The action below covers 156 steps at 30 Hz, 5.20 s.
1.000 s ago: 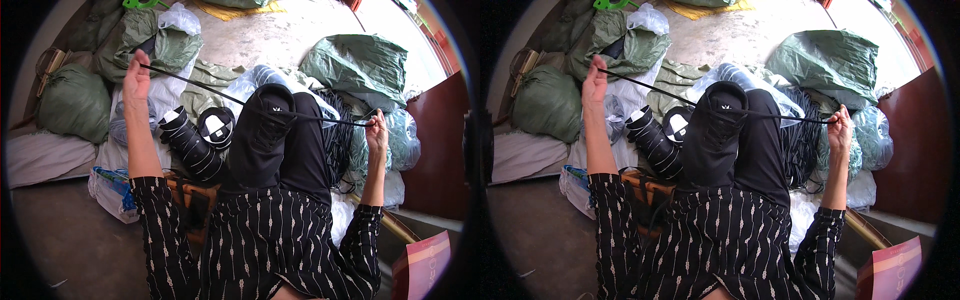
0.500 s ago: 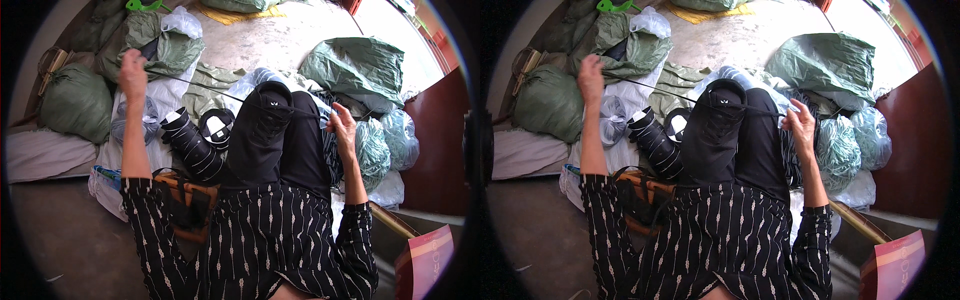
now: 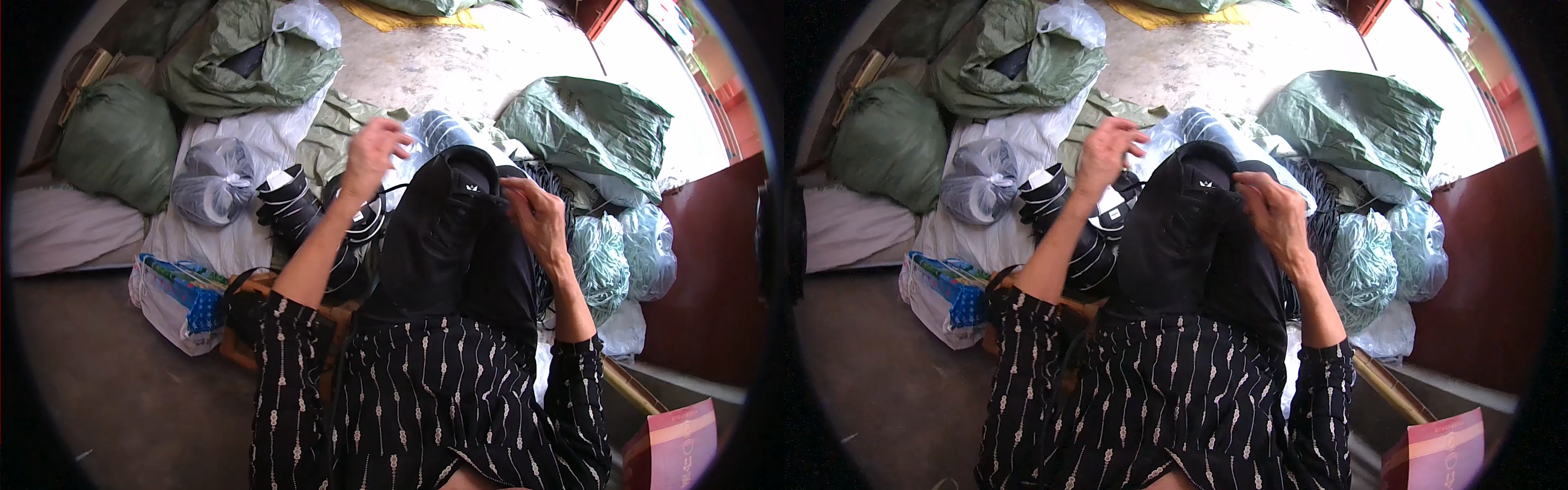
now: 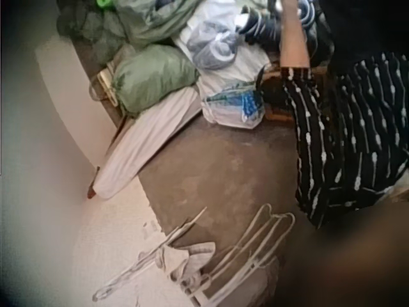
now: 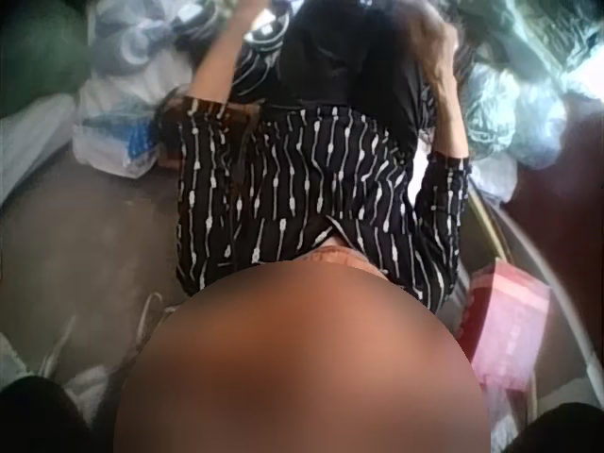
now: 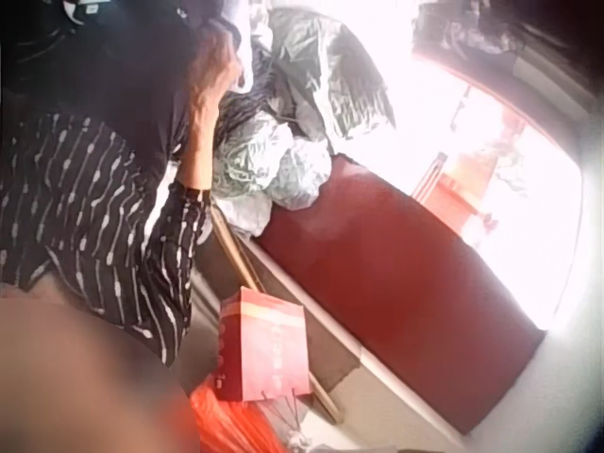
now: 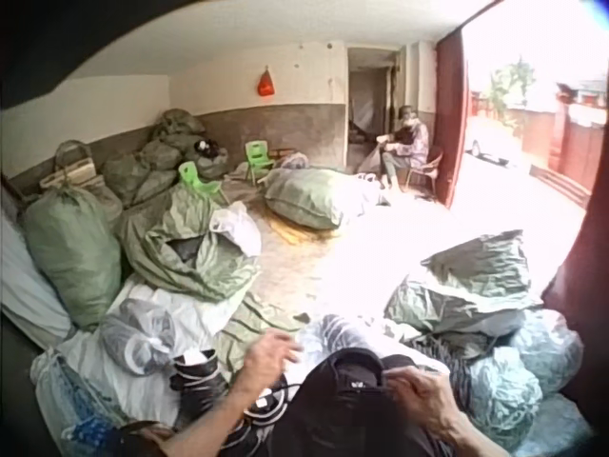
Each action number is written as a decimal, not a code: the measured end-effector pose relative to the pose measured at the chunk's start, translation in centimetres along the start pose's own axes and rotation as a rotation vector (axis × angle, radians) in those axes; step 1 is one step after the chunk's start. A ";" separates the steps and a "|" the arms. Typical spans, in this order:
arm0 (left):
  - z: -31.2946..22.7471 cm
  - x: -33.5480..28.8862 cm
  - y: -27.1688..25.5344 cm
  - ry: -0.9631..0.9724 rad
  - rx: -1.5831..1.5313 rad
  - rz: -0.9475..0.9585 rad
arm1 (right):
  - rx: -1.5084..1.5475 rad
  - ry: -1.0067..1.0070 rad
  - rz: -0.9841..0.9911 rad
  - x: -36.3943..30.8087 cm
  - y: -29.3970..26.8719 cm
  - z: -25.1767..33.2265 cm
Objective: The person is threading laces into a black shoe while sitting in a storage or manufacturing area.
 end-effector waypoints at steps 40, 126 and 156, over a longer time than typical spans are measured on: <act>-8.4 -3.5 9.3 0.253 1.015 0.067 | 0.121 -0.023 0.109 2.8 6.1 1.6; -7.6 -2.4 19.7 0.451 1.227 0.601 | -0.143 0.095 0.082 -2.5 3.3 -3.9; -6.2 6.3 1.7 -0.311 -0.239 0.439 | -0.140 -0.457 -0.043 2.5 2.9 7.2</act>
Point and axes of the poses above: each hand's wrist, its own x-axis towards the middle knuckle, its own y-axis out of the palm, z = x × y, the point moved 10 cm from there along x, towards the middle knuckle, and after that the axes turned 12 degrees about z, right-handed, at the moved point
